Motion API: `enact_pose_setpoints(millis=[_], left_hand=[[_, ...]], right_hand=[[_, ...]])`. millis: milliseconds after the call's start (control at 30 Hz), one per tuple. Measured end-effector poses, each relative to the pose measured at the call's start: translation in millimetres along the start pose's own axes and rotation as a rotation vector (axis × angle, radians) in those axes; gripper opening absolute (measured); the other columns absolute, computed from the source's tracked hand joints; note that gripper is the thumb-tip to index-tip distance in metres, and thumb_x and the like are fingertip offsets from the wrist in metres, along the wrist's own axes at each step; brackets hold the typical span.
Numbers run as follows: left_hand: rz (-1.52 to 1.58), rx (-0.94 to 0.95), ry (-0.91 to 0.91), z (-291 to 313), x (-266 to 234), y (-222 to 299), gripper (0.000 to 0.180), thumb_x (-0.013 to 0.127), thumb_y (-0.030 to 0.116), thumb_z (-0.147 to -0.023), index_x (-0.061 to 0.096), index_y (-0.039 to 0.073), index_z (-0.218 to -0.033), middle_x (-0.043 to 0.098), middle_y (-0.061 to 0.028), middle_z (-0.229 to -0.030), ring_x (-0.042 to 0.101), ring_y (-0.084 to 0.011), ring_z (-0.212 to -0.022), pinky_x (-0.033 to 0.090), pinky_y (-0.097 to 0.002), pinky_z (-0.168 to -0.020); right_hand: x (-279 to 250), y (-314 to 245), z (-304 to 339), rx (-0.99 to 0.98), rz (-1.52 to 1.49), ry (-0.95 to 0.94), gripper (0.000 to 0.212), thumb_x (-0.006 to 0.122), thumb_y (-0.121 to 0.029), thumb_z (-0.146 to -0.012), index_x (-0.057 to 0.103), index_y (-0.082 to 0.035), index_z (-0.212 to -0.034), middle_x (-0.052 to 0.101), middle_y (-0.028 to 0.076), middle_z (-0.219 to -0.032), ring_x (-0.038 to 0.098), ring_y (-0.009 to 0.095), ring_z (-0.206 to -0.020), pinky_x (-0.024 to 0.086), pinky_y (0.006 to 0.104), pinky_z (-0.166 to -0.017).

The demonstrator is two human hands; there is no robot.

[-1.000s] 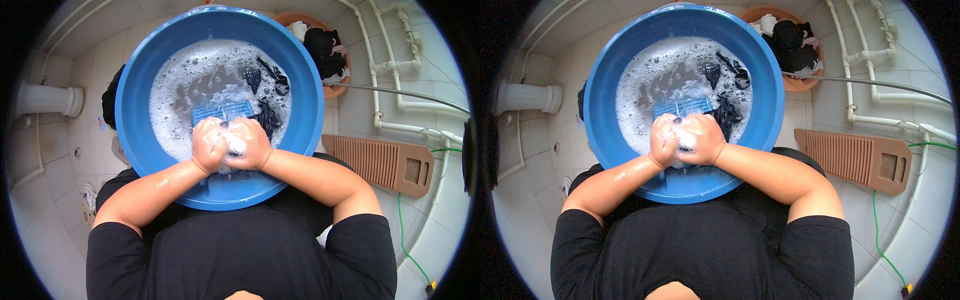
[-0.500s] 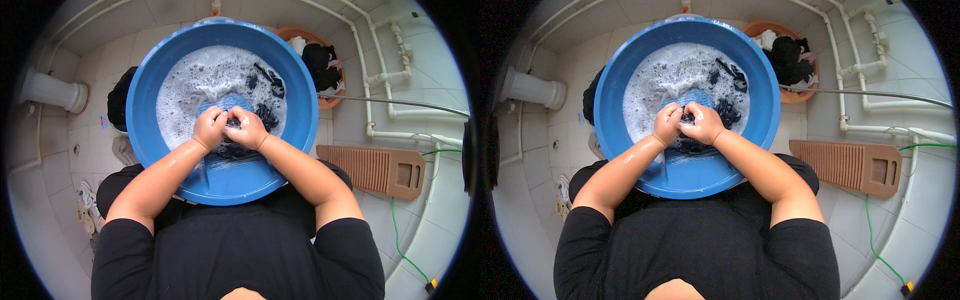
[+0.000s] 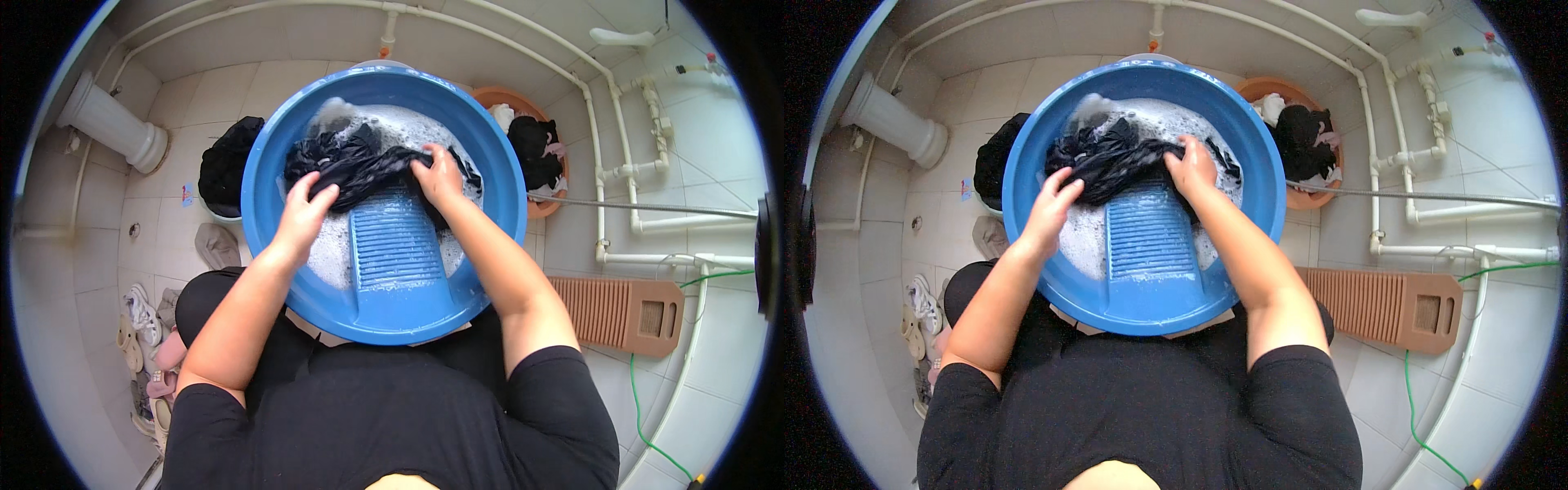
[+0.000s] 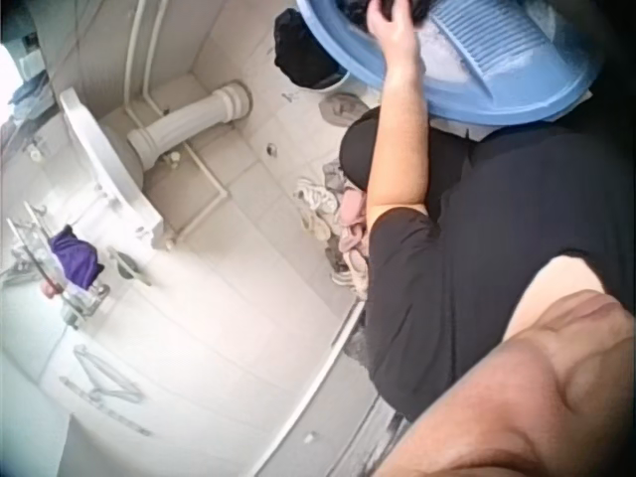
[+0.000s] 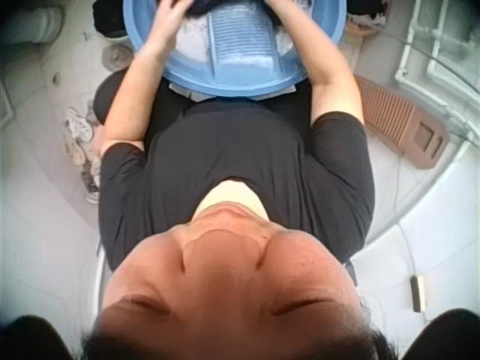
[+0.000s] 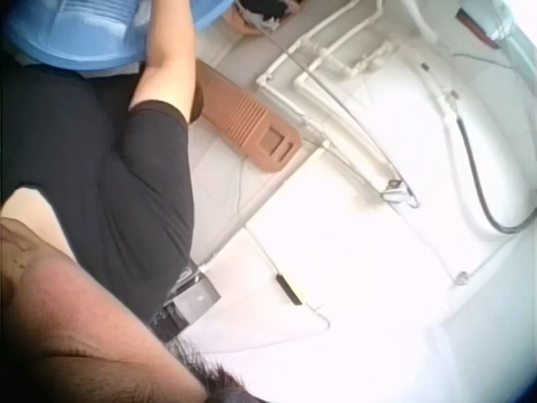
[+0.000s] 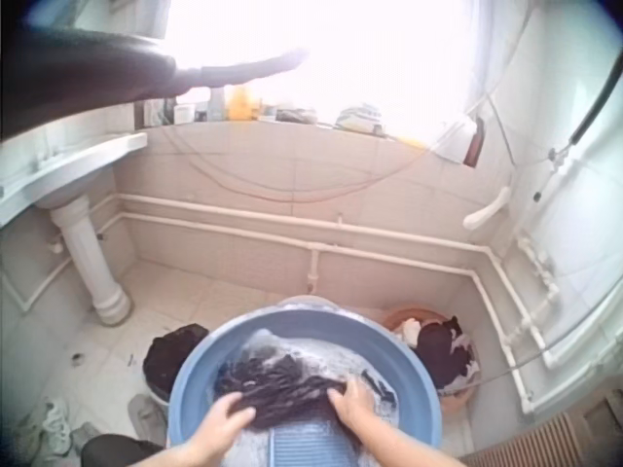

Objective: The person hand-washes a dark garment in a blue basin filled with soapy water, scrubbing it against a built-in washboard. After rinsing the dark item, they pick up a beige garment and rinse it thoroughly using a handheld shower hose.

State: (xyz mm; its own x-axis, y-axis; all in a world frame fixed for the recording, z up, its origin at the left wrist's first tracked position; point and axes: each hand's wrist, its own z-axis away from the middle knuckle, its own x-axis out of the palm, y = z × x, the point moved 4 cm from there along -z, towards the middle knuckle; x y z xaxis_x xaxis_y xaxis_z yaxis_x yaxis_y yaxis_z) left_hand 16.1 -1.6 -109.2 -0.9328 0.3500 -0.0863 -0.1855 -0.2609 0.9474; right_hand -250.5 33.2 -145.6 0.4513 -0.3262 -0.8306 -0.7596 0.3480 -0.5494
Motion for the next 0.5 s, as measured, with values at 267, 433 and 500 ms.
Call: enact_pose_setpoints(millis=[267,433,500], left_hand=[[-0.601,0.175,-0.346,-0.8,18.0,40.3,0.057,0.059,0.040,-0.084,0.046,0.011,-0.132,0.029,-0.0226,-0.143,0.024,-0.0357,-0.135,0.027,-0.0413,-0.107],[-0.924,0.227,-0.415,-1.6,20.8,36.8,0.063,0.056,0.044,-0.083,0.044,0.008,-0.133,0.030,-0.0237,-0.142,0.021,-0.0418,-0.135,0.020,-0.0492,-0.109],[-0.998,0.238,-0.382,-0.6,11.6,24.8,0.063,0.057,0.044,-0.082,0.045,0.008,-0.132,0.032,-0.0235,-0.141,0.023,-0.0421,-0.133,0.021,-0.0511,-0.108]], right_hand=[[109.4,24.1,-58.3,-0.297,0.578,-0.453,0.057,0.055,-0.029,-0.080,0.043,-0.018,-0.135,0.054,0.017,-0.124,0.057,0.036,-0.105,0.046,0.0430,-0.087],[182.9,123.1,-103.3,-0.177,0.966,-0.603,0.040,0.056,-0.030,-0.083,0.060,-0.005,-0.114,0.060,0.016,-0.115,0.058,0.036,-0.105,0.046,0.0451,-0.089],[151.3,90.4,-81.8,0.005,0.589,-0.225,0.034,0.054,-0.028,-0.084,0.066,-0.002,-0.102,0.064,0.015,-0.108,0.061,0.036,-0.102,0.046,0.0463,-0.090]])
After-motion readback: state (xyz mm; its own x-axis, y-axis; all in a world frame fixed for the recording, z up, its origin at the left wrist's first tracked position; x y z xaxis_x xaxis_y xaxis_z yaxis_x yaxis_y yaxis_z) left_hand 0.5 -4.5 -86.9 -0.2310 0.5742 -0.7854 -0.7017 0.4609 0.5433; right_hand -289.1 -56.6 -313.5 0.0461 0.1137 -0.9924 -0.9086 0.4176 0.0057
